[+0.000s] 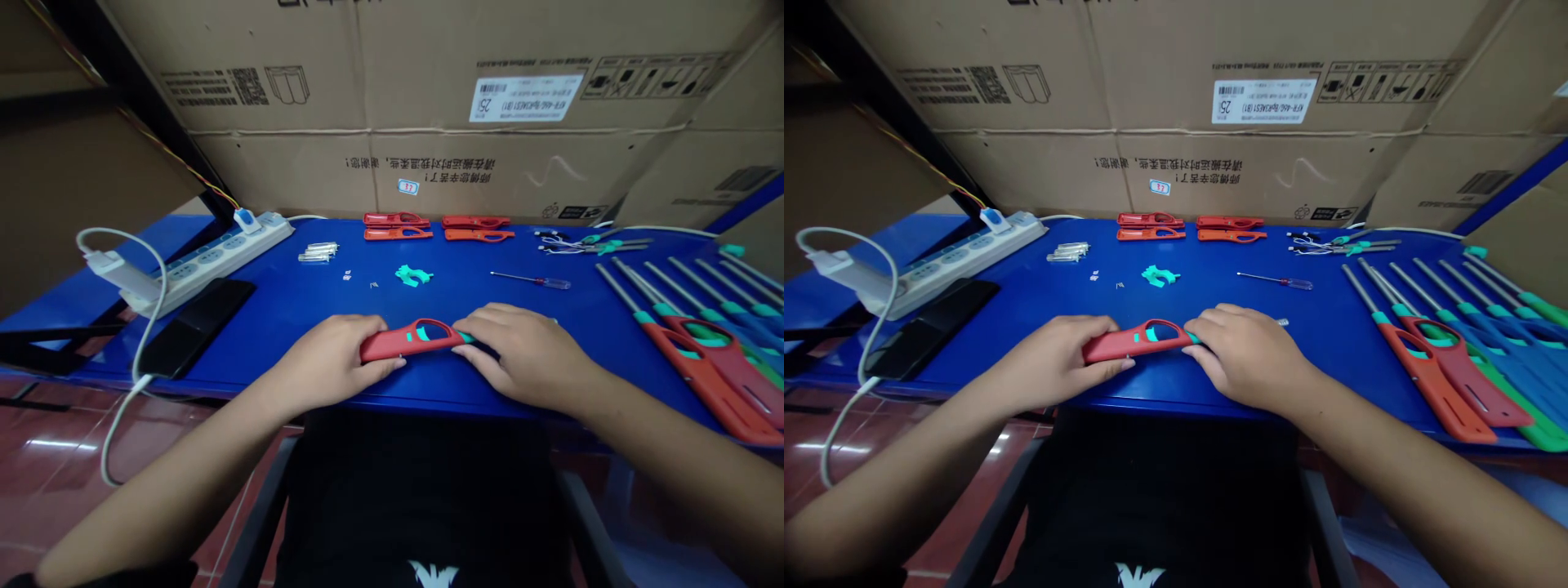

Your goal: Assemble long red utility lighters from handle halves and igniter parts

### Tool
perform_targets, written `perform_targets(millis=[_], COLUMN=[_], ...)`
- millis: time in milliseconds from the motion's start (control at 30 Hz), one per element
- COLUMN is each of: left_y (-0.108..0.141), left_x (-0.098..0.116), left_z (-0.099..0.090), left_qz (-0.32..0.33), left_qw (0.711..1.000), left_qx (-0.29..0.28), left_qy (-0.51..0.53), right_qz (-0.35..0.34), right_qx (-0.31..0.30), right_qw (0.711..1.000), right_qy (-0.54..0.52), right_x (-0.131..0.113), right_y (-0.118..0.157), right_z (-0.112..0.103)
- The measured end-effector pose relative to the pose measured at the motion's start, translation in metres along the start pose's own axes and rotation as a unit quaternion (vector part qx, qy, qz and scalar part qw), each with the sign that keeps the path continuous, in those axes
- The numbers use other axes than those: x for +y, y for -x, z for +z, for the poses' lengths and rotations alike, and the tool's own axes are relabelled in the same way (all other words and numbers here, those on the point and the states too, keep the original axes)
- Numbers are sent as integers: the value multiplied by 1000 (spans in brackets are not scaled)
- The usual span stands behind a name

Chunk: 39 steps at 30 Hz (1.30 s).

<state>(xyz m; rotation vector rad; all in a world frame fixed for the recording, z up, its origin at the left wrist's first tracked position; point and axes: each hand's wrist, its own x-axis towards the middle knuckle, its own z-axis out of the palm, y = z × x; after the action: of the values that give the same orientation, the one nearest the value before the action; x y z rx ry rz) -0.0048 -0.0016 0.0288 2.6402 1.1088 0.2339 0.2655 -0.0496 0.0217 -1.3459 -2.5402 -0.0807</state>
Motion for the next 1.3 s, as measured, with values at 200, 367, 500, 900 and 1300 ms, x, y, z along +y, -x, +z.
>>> perform_targets(millis=[200,367,500,900,1300], left_y=[-15,-19,-6,1,3], left_x=[4,6,1,-4,-11], left_z=[-10,-14,3,32,30], left_qz=[-19,31,90,176,175], left_qw=[985,990,987,954,961], left_qx=[-134,-125,94,211,210], left_qy=[104,61,-97,-120,-35], right_qz=[-122,-134,-72,-90,-87], right_qx=[36,3,10,-91,-44], right_qw=[988,986,995,990,994], right_qy=[90,100,61,54,55], right_x=[-12,-14,-10,-18,-17], right_y=[-18,-28,-26,-35,-31], right_z=[6,13,12,9,20])
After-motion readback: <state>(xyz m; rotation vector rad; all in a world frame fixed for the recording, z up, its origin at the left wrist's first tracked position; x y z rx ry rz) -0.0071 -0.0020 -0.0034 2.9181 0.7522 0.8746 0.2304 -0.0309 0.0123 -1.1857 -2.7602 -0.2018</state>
